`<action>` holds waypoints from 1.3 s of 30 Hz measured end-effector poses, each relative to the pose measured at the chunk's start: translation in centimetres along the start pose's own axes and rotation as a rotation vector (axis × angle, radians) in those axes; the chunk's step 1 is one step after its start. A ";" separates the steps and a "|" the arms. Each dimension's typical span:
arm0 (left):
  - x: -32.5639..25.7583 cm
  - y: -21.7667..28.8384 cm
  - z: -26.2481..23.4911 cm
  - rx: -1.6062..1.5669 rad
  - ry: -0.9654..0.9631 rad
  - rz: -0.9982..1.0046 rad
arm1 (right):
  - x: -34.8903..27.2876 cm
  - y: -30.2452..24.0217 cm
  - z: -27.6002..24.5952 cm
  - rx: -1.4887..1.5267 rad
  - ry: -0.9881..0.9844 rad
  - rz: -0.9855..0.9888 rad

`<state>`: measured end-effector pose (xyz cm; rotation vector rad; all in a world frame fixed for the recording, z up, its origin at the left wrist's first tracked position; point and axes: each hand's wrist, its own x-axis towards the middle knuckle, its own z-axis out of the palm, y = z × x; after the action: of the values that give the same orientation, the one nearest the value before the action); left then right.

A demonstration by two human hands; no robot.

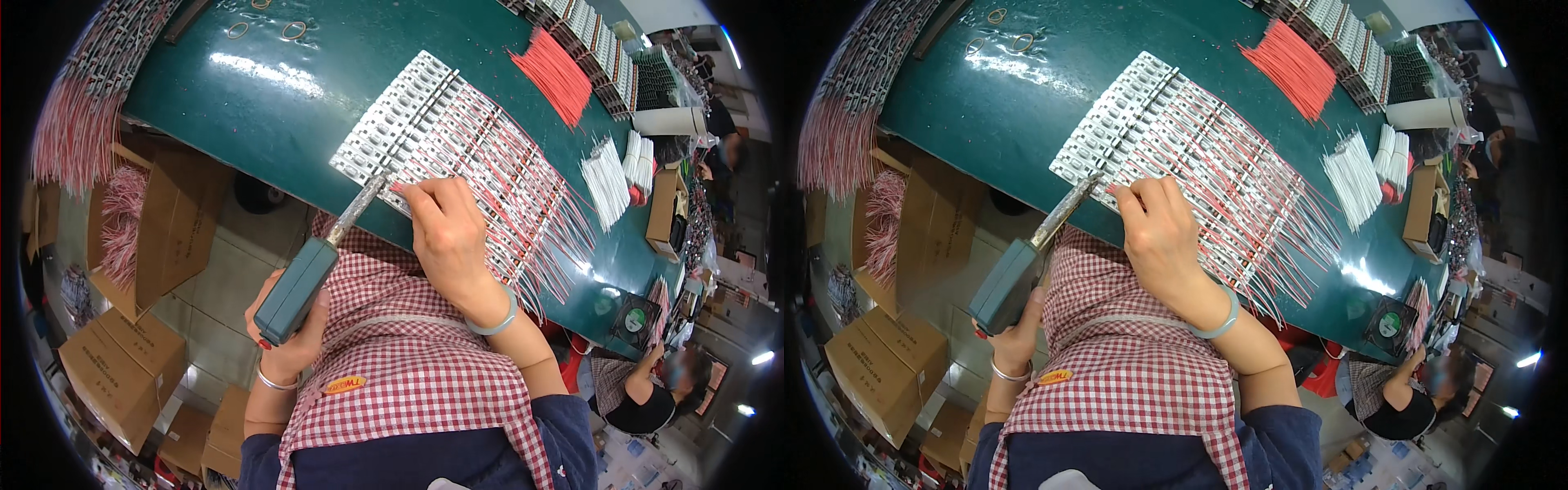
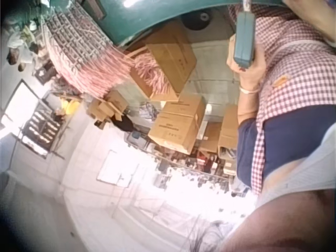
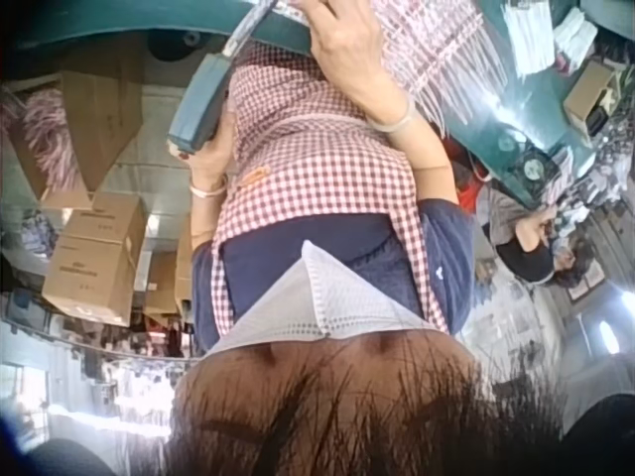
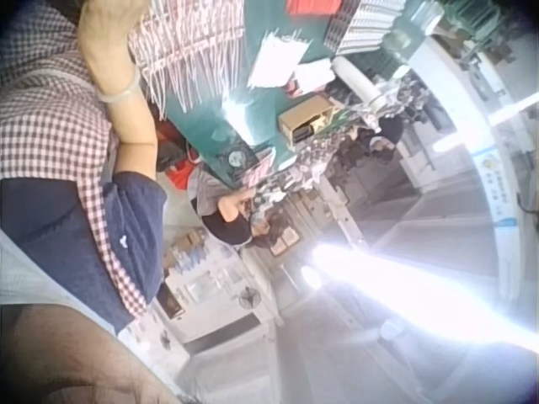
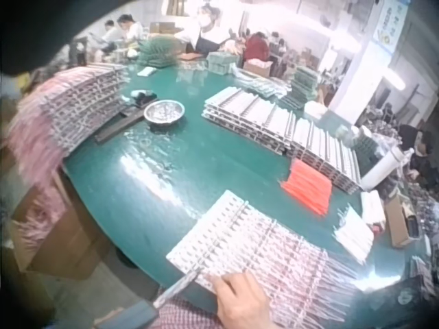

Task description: The person uses a soldering iron to attach red and white wires to a grid of electronic components on a green workbench. They repeatedly pick up individual wires, place them into slots on the component board, and apply heat with the soldering iron to secure them.

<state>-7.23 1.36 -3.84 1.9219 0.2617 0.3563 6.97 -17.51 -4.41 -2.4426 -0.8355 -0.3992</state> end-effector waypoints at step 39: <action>-2.2 -0.9 -0.2 -0.112 0.120 -0.133 | -0.7 -0.5 0.3 0.039 0.003 -0.022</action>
<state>-9.40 1.09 -4.87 1.7654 0.4379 0.3904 6.15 -17.37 -4.80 -2.3987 -0.8612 -0.3916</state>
